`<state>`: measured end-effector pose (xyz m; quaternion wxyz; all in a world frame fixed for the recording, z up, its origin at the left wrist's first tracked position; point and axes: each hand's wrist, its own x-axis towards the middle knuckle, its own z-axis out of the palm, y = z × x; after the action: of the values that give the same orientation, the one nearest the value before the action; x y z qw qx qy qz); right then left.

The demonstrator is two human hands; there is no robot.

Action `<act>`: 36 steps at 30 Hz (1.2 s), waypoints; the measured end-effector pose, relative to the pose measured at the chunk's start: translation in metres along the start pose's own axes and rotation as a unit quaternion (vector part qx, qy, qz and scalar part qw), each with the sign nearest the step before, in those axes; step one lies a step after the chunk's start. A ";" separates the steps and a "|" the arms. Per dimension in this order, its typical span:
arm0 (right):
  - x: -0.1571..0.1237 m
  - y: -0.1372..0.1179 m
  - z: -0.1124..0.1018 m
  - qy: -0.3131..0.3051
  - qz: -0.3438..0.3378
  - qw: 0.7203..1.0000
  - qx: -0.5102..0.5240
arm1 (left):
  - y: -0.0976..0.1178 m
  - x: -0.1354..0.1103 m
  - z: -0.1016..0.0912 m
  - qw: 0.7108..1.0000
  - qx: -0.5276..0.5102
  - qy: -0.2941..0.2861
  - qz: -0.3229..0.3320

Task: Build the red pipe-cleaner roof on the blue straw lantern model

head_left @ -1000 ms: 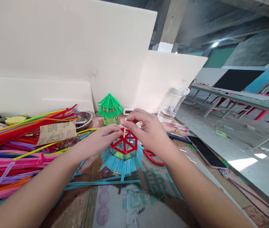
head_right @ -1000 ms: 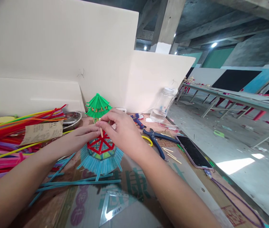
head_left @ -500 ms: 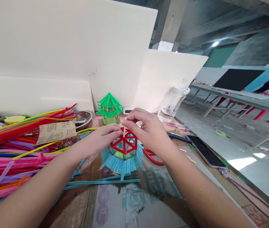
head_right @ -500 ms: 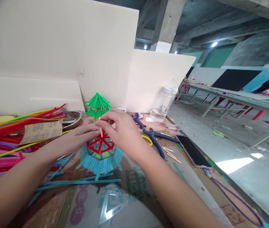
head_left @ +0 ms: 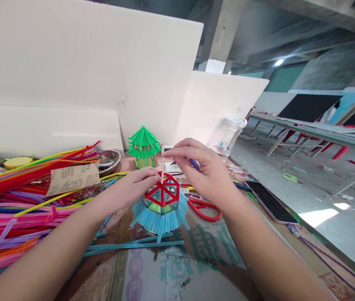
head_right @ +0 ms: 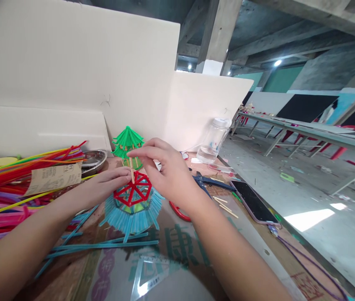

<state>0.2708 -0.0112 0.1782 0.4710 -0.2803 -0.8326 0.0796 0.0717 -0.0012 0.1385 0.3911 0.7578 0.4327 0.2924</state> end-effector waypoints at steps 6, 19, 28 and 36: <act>0.001 0.001 -0.002 -0.003 -0.005 1.000 -0.005 | 0.001 0.000 -0.001 1.000 -0.003 0.009 -0.002; 0.001 0.000 -0.001 -0.002 -0.017 1.000 -0.004 | -0.002 0.001 0.000 1.000 0.006 0.006 0.011; 0.000 0.000 0.002 -0.002 -0.014 1.000 -0.009 | 0.001 0.001 0.000 1.000 0.008 0.015 0.016; -0.001 0.001 0.004 0.003 -0.004 1.000 -0.007 | -0.001 0.001 0.000 1.000 0.003 0.009 0.025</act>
<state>0.2685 -0.0101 0.1754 0.4721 -0.2804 -0.8328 0.0705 0.0718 -0.0001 0.1376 0.3775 0.7668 0.4184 0.3073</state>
